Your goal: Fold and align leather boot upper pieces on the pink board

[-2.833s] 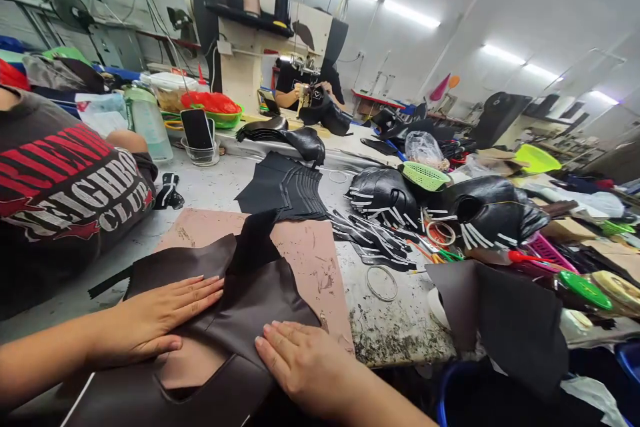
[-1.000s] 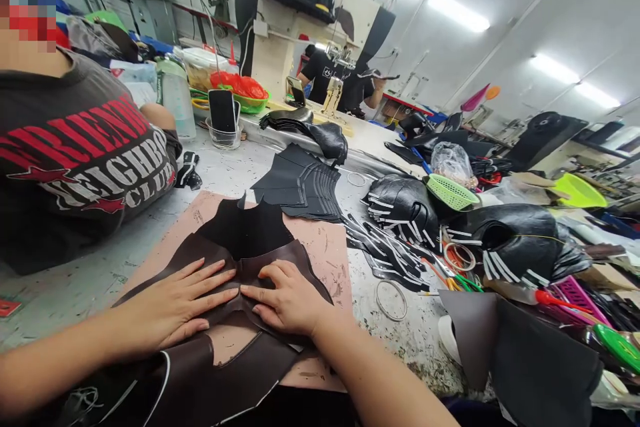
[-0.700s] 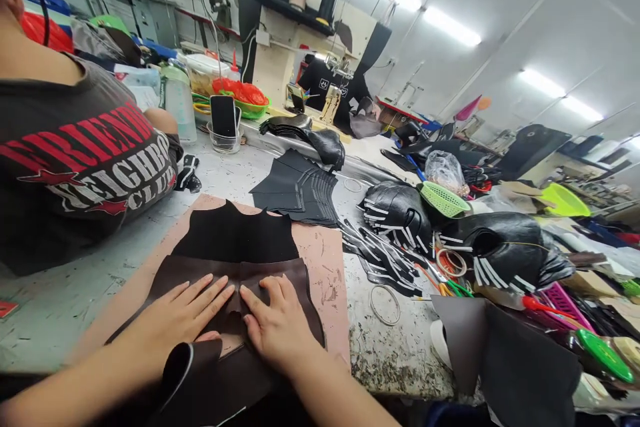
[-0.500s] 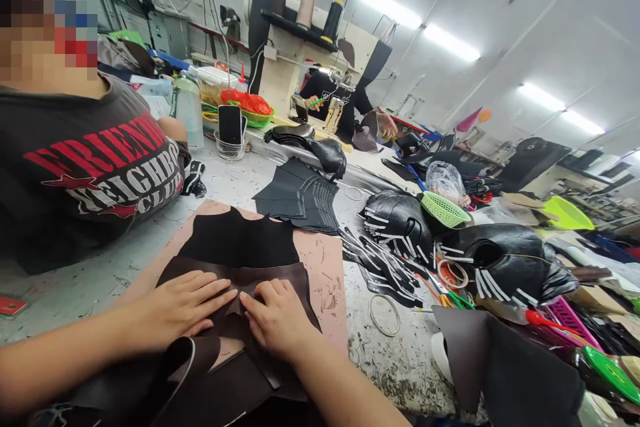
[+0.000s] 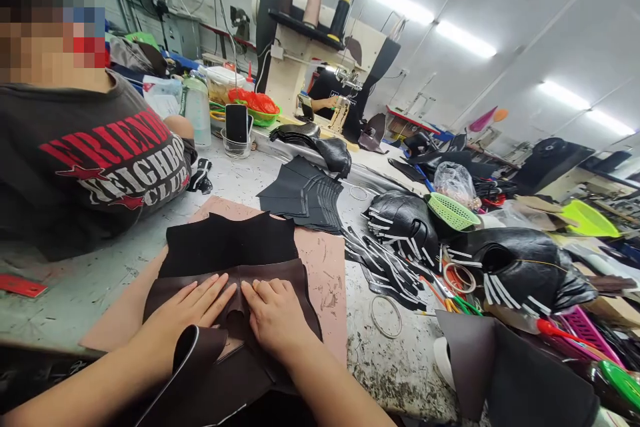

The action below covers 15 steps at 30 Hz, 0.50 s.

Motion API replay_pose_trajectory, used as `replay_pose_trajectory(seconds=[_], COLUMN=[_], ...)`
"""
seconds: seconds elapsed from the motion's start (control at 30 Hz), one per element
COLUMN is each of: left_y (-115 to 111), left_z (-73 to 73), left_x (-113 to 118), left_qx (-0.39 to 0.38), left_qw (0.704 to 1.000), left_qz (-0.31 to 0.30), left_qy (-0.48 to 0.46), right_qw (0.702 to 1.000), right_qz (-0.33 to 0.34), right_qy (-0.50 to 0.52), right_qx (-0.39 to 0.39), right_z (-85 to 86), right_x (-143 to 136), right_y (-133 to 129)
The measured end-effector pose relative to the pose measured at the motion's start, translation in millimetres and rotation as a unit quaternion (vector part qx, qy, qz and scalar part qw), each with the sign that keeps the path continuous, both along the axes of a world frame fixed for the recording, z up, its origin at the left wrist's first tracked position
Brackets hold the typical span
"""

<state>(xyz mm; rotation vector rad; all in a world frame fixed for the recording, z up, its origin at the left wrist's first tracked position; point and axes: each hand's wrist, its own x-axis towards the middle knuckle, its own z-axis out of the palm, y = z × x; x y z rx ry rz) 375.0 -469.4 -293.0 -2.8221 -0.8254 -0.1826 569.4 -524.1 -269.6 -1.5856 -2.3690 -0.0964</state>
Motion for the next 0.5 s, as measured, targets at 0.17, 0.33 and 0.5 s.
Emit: replay_pose_trajectory(seconds=[0.17,0.33,0.5], left_y=[11.1,6.4,19.4], left_z=[27.7,14.9,2.5], left_x=[18.0,19.1,10.3], left_qx=[0.021,0.059,0.062], left_qw=[1.0,0.997,0.996], left_qz=[0.016,0.024,-0.031], left_qy=[0.002,-0.038,-0.054], right_qw=[0.998,0.997,0.997], right_qz=[-0.033,-0.077,0.052], right_qy=[-0.048,-0.012,0.017], right_qx=[-0.029,0.013,0.062], right_z=[5.7,0.4,-5.0], right_x=[-2.1,-4.4,0.3], right_y=[14.8,14.7,16.2])
